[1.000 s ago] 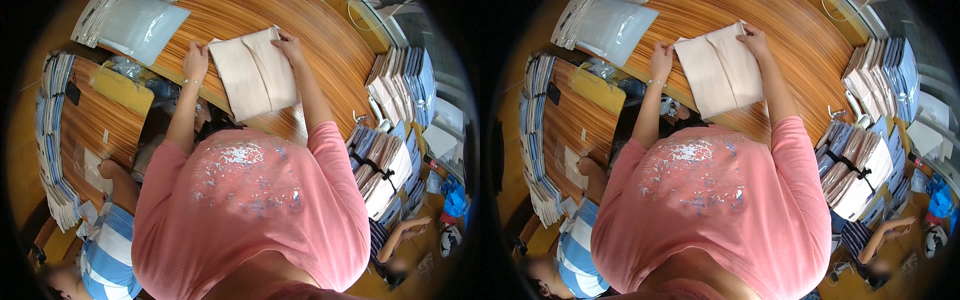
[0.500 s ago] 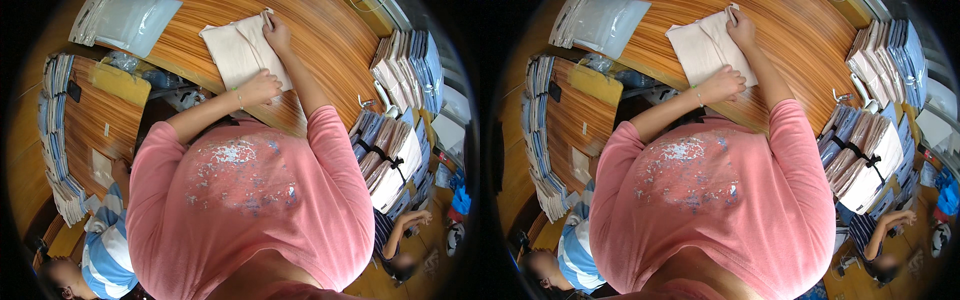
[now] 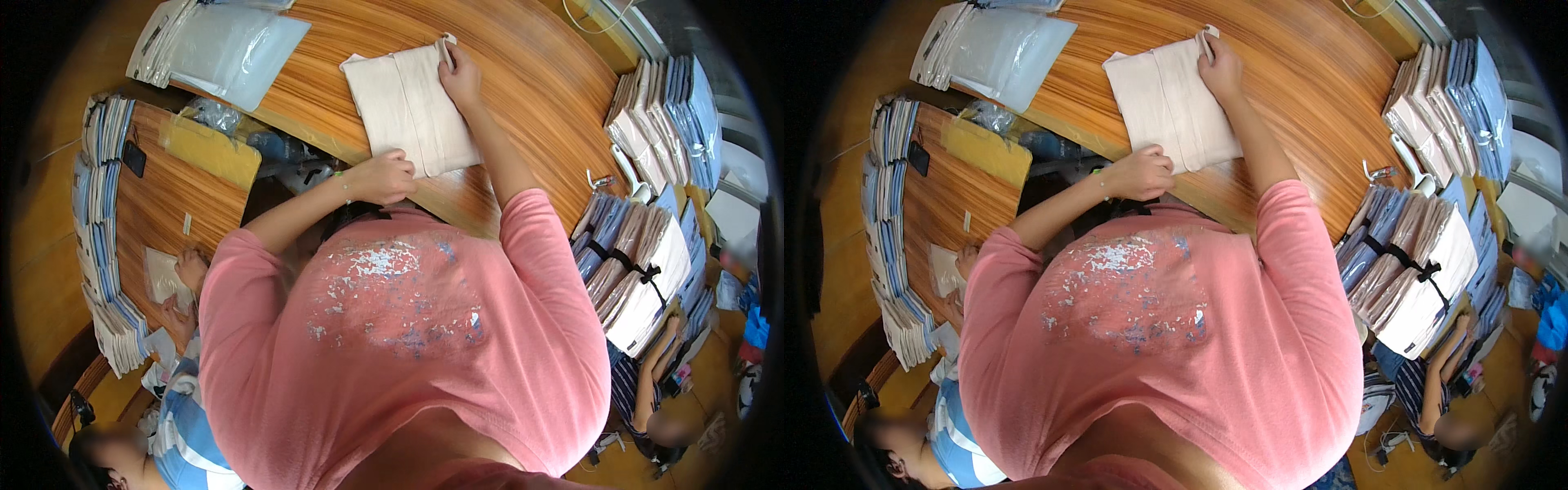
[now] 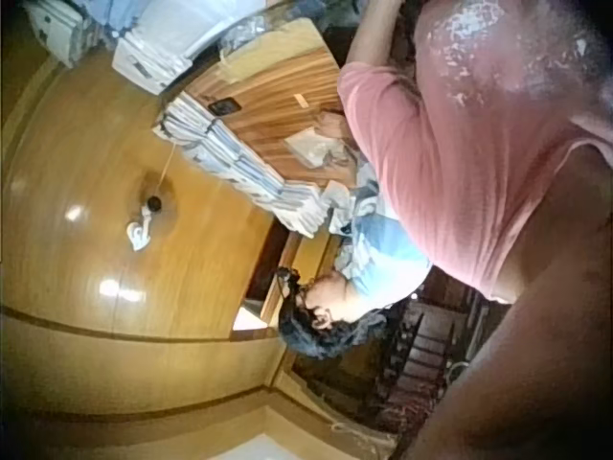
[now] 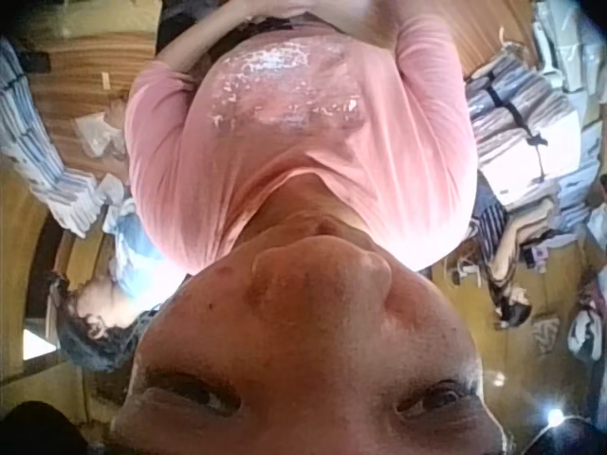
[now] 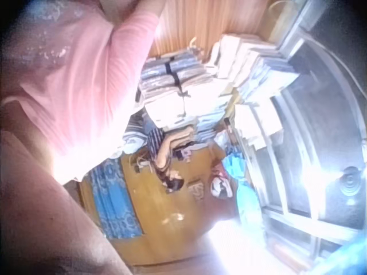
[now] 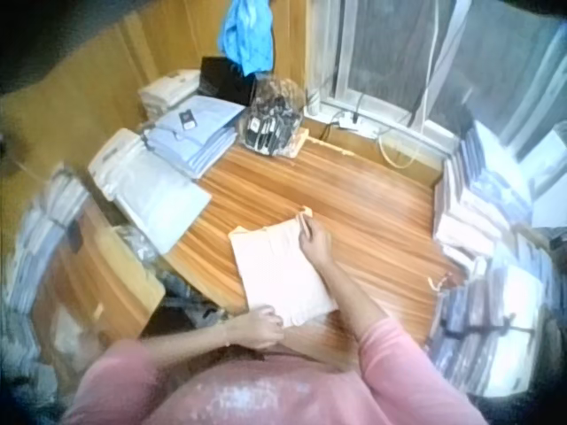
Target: The person packages garments by placing a folded light-colored shirt into a clear plastic bag, seals the bag by hand, and then ties a black ribbon around a stack of similar packaged shirts.
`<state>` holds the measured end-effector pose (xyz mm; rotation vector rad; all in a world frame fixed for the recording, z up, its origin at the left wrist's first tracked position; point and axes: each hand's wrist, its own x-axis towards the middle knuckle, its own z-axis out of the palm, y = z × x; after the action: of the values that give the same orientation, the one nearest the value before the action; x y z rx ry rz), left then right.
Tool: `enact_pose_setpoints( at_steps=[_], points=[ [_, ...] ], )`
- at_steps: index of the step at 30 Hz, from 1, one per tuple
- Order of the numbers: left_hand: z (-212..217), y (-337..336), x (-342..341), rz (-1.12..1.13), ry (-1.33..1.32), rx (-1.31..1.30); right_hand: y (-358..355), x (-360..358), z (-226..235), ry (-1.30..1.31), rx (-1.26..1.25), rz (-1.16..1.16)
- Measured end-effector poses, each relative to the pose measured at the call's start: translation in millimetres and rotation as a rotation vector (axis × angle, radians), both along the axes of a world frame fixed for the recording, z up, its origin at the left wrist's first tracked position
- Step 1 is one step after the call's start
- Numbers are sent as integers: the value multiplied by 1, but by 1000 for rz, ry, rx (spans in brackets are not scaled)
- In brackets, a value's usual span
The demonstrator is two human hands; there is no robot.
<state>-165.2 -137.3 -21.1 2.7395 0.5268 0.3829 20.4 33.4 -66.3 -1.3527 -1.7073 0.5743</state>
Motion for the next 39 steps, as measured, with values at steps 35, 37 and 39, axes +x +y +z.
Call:
enact_pose_setpoints(
  at_steps=[35, 37, 39],
  points=[
    [9, 17, -29, 226, -183, -751, -311, 92, 51, 3, -475, -284],
    [6, 18, -26, 540, -453, -804, -307, 105, 48, 252, -500, -377],
    [-9, 23, -21, 706, -396, -1130, -307, 109, 29, 583, -652, -424]
  ],
)
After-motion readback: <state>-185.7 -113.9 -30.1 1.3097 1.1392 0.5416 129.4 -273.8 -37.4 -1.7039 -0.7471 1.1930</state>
